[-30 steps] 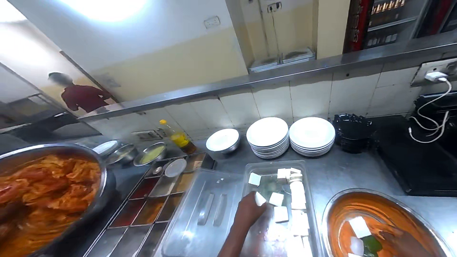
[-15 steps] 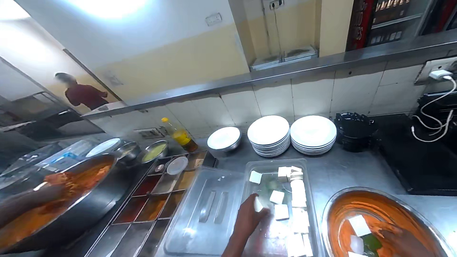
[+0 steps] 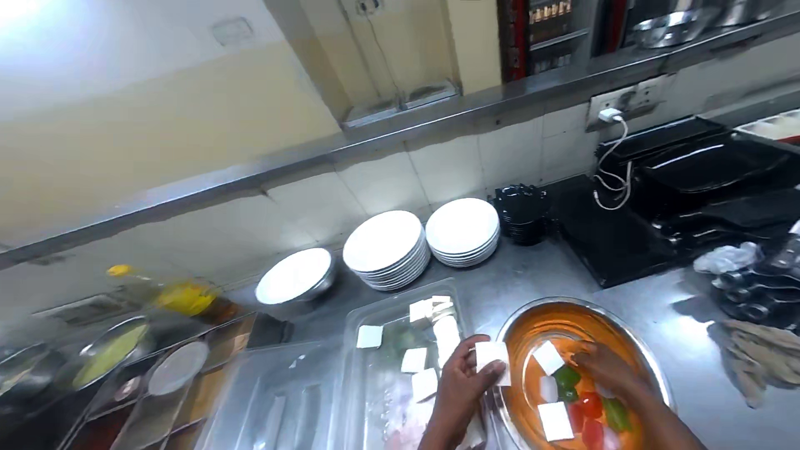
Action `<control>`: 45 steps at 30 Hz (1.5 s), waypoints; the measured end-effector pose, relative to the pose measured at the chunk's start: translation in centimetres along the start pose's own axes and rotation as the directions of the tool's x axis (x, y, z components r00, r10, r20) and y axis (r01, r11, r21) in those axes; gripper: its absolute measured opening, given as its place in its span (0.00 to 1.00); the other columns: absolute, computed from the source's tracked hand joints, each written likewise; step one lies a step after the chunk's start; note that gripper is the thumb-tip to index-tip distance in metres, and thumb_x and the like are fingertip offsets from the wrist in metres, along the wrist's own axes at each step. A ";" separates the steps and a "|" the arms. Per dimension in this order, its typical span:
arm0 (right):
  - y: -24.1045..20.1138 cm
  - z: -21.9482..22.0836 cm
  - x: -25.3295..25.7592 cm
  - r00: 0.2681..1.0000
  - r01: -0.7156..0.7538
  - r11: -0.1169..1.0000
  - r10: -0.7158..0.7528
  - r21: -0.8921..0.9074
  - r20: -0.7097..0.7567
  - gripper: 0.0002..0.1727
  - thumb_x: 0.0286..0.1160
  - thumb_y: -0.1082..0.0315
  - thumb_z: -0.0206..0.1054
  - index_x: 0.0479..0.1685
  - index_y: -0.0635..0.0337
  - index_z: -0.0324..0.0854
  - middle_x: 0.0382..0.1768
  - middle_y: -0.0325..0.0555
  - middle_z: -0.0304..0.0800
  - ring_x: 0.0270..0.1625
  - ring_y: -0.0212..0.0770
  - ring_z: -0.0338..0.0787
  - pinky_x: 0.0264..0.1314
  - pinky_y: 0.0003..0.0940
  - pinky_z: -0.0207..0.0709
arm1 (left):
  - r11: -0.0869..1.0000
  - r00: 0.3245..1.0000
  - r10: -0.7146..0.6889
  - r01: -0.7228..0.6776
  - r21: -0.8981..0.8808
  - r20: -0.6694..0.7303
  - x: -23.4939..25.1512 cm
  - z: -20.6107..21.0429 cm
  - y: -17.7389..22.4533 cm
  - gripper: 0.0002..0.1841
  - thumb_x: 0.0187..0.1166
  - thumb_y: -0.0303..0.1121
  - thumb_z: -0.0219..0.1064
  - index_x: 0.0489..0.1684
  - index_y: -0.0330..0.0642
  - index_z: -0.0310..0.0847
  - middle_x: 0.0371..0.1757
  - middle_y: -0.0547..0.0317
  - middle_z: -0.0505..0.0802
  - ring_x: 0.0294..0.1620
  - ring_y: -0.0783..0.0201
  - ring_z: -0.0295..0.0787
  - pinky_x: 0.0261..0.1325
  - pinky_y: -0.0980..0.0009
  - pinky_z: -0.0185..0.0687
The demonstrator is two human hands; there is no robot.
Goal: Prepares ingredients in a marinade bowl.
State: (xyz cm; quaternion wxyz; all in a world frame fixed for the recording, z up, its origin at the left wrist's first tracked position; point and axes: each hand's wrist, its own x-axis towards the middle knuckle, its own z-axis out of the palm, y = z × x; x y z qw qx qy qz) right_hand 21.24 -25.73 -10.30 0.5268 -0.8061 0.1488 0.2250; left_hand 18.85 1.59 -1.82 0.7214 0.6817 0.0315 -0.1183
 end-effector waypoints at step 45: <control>0.4 0.4 0.9 0.994 -0.057 0.998 0.057 0.013 -0.091 0.19 0.86 0.65 0.63 0.66 0.70 0.81 0.58 0.62 0.87 0.55 0.48 0.85 0.62 0.52 0.77 | 0.175 0.971 0.132 0.173 0.969 -0.197 5.7 -19.7 3.0 0.28 0.78 0.35 0.73 0.78 0.38 0.75 0.77 0.38 0.81 0.81 0.38 0.72 0.81 0.37 0.63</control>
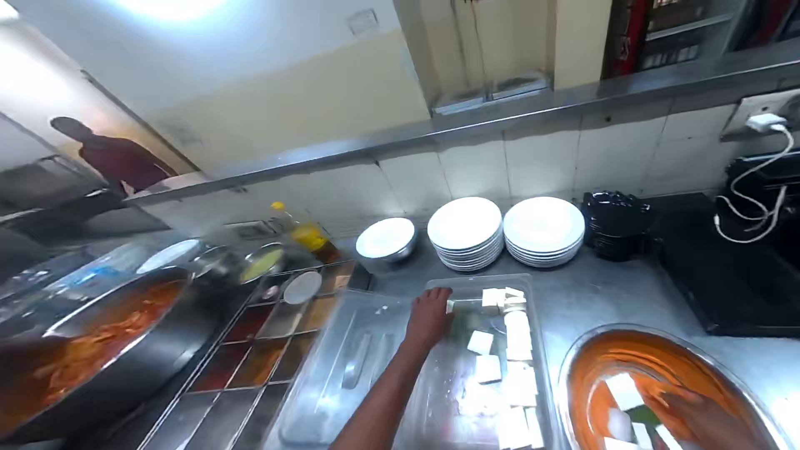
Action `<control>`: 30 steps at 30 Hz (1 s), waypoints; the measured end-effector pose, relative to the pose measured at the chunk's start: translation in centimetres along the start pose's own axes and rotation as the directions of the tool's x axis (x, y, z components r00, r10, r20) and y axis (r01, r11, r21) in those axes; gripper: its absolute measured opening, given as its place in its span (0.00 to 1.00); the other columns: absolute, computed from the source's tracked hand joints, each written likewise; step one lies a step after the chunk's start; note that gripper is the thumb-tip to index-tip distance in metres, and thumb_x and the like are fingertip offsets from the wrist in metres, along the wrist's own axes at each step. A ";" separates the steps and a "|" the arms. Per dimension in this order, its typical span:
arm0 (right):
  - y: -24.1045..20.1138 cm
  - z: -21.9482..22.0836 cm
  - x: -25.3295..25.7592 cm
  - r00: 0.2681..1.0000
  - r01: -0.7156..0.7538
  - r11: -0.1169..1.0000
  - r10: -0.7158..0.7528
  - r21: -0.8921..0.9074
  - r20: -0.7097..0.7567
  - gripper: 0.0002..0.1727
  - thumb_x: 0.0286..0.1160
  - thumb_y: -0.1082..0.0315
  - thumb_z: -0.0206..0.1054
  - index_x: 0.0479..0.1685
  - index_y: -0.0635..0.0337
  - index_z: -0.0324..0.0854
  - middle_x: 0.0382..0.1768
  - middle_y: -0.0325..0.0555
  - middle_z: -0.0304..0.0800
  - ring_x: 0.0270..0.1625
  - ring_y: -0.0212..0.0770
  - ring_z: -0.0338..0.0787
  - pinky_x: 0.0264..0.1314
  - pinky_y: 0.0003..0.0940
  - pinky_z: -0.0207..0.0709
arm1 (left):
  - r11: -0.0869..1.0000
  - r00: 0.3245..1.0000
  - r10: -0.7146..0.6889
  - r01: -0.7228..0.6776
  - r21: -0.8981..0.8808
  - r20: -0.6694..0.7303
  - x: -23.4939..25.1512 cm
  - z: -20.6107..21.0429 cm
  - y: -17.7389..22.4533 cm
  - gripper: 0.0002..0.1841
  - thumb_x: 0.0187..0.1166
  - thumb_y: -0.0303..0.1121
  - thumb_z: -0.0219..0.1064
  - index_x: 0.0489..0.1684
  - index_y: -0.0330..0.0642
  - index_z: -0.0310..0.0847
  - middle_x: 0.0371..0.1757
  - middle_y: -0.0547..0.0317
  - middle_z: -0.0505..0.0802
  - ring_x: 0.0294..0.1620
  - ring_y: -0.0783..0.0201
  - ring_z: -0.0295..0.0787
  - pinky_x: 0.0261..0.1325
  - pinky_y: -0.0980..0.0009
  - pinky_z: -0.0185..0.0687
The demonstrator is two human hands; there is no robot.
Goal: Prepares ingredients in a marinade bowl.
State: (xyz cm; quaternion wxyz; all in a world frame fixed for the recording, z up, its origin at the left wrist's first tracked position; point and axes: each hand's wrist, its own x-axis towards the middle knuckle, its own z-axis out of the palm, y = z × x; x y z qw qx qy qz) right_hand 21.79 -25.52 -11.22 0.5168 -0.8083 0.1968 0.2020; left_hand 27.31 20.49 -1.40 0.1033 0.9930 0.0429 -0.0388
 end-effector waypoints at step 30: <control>-0.5 -0.4 -0.6 0.998 0.007 0.998 -0.010 0.060 0.058 0.19 0.85 0.63 0.65 0.66 0.66 0.83 0.62 0.60 0.87 0.63 0.49 0.85 0.70 0.50 0.75 | 0.457 0.895 0.244 0.234 -0.858 0.374 -8.4 5.1 19.3 0.13 0.79 0.29 0.70 0.56 0.31 0.83 0.46 0.51 0.95 0.44 0.63 0.95 0.53 0.64 0.93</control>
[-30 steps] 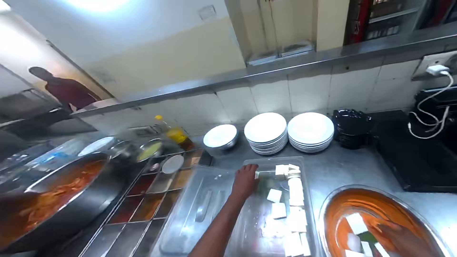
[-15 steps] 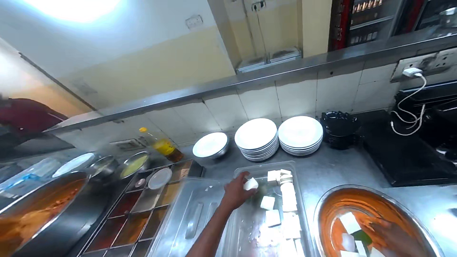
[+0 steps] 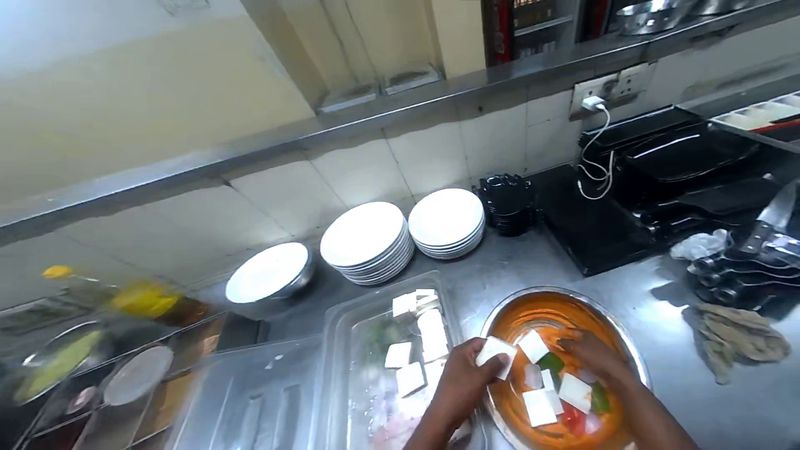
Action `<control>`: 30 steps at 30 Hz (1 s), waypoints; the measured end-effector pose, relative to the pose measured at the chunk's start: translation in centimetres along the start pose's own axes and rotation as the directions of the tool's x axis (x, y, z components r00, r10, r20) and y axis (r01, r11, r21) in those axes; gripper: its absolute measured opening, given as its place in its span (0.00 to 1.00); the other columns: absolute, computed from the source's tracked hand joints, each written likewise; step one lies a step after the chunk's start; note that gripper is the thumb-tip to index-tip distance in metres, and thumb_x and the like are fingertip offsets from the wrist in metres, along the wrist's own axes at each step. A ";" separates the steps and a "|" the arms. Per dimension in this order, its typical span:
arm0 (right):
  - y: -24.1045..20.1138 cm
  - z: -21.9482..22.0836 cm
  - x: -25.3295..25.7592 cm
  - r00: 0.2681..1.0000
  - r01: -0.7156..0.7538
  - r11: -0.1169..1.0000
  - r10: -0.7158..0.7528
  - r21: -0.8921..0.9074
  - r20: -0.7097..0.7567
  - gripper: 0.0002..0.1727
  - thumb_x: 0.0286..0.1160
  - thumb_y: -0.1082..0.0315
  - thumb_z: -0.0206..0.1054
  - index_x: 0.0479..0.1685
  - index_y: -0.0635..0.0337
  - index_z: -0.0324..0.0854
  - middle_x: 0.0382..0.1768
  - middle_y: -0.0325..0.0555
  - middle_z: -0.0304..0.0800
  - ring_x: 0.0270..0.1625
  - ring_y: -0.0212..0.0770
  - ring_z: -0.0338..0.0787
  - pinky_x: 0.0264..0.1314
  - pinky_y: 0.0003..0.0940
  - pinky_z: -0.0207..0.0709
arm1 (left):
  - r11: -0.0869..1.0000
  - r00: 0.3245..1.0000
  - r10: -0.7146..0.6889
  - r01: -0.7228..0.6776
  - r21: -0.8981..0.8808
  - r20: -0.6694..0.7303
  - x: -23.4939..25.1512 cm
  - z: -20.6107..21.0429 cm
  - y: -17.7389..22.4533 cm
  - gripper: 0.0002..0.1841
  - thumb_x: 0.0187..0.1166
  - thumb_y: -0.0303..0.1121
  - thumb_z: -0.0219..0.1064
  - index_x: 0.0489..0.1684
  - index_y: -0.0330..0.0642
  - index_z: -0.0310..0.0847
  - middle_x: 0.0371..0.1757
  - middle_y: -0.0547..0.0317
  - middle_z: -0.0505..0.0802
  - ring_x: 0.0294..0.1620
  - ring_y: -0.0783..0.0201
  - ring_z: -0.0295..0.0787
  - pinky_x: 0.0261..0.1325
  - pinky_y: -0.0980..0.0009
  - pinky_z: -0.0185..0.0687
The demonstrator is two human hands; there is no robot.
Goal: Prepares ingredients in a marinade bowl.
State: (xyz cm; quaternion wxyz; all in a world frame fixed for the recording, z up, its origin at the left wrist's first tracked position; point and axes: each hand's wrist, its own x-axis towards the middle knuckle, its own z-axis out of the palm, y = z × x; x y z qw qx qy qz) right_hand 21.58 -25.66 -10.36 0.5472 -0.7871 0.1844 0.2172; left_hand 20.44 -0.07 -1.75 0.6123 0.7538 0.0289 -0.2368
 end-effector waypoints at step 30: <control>0.2 0.3 0.1 0.999 -0.007 1.000 0.006 -0.012 -0.033 0.17 0.84 0.68 0.64 0.64 0.70 0.82 0.56 0.61 0.87 0.55 0.47 0.85 0.62 0.51 0.77 | 0.527 0.967 0.176 0.065 0.847 -0.183 8.2 -16.9 -1.6 0.33 0.77 0.35 0.75 0.81 0.35 0.71 0.78 0.38 0.78 0.82 0.40 0.70 0.85 0.46 0.64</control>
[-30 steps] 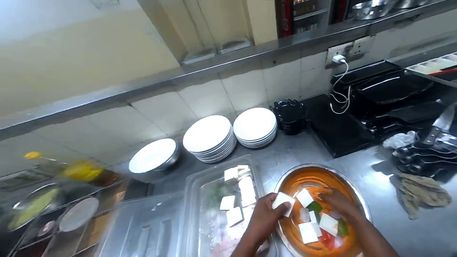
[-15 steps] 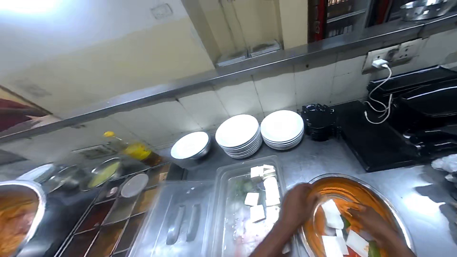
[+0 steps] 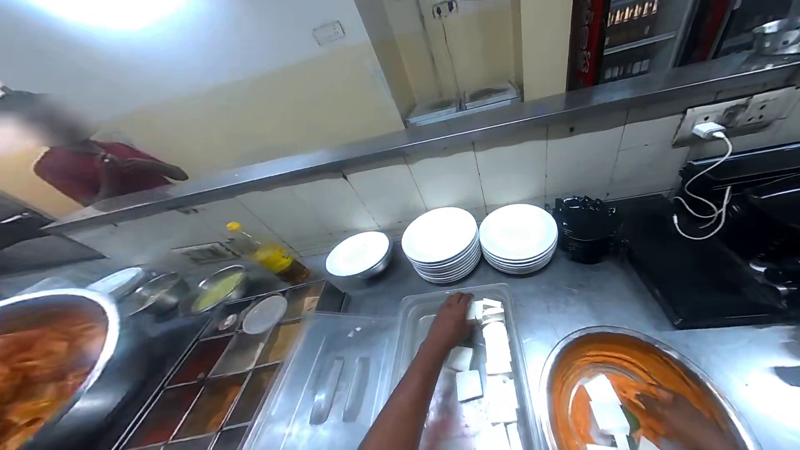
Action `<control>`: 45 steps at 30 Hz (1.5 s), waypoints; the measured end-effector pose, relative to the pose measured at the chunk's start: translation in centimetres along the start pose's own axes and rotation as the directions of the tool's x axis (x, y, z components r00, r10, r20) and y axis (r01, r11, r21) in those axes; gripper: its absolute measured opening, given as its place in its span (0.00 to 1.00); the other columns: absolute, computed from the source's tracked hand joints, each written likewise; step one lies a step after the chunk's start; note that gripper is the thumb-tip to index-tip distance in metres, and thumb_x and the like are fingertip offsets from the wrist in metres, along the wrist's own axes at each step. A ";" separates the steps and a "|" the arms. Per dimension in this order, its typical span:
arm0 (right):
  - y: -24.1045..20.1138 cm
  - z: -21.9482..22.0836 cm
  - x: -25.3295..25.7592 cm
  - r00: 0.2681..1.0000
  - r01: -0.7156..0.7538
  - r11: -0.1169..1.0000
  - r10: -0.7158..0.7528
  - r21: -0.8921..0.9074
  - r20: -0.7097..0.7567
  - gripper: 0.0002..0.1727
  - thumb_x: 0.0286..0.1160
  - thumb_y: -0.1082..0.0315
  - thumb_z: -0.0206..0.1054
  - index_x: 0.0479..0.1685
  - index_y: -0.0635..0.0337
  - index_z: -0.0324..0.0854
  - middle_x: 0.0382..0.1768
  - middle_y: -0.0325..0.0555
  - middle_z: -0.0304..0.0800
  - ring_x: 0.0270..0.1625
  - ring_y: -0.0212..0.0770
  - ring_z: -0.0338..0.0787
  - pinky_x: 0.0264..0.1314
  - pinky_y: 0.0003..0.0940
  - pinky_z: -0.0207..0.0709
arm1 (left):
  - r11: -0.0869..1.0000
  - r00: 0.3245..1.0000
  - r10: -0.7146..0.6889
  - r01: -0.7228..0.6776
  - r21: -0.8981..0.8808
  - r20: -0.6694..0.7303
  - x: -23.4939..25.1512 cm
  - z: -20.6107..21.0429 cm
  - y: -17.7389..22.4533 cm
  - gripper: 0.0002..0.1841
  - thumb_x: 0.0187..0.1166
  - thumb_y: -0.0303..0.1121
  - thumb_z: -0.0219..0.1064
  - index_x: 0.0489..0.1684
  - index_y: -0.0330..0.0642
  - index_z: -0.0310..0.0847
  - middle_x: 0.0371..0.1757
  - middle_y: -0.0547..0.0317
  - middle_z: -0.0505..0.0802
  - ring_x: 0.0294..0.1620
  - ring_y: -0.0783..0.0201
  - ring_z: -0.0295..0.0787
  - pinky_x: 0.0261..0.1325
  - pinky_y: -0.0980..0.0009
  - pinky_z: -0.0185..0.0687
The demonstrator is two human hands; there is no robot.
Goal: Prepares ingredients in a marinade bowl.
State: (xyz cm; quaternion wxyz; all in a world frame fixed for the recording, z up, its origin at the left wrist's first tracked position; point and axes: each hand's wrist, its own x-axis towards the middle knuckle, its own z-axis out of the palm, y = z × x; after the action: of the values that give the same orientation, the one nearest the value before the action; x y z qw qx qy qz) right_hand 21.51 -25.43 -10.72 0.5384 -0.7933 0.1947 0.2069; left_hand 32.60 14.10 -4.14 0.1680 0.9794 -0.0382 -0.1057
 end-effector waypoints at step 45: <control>-0.5 -0.1 0.1 0.999 -0.025 1.000 0.024 0.018 0.040 0.19 0.85 0.64 0.64 0.68 0.66 0.82 0.63 0.60 0.86 0.64 0.48 0.85 0.71 0.48 0.75 | 0.519 0.908 -0.380 0.052 -0.853 -0.175 -11.2 -0.2 1.0 0.25 0.74 0.23 0.71 0.71 0.30 0.71 0.49 0.49 0.90 0.42 0.64 0.93 0.44 0.67 0.92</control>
State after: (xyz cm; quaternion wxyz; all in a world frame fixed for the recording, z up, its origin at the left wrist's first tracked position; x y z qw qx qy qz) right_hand 21.87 -25.35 -10.38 0.5470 -0.7816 0.1956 0.2274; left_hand 21.72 14.51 -1.45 0.6009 0.7799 0.1706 0.0398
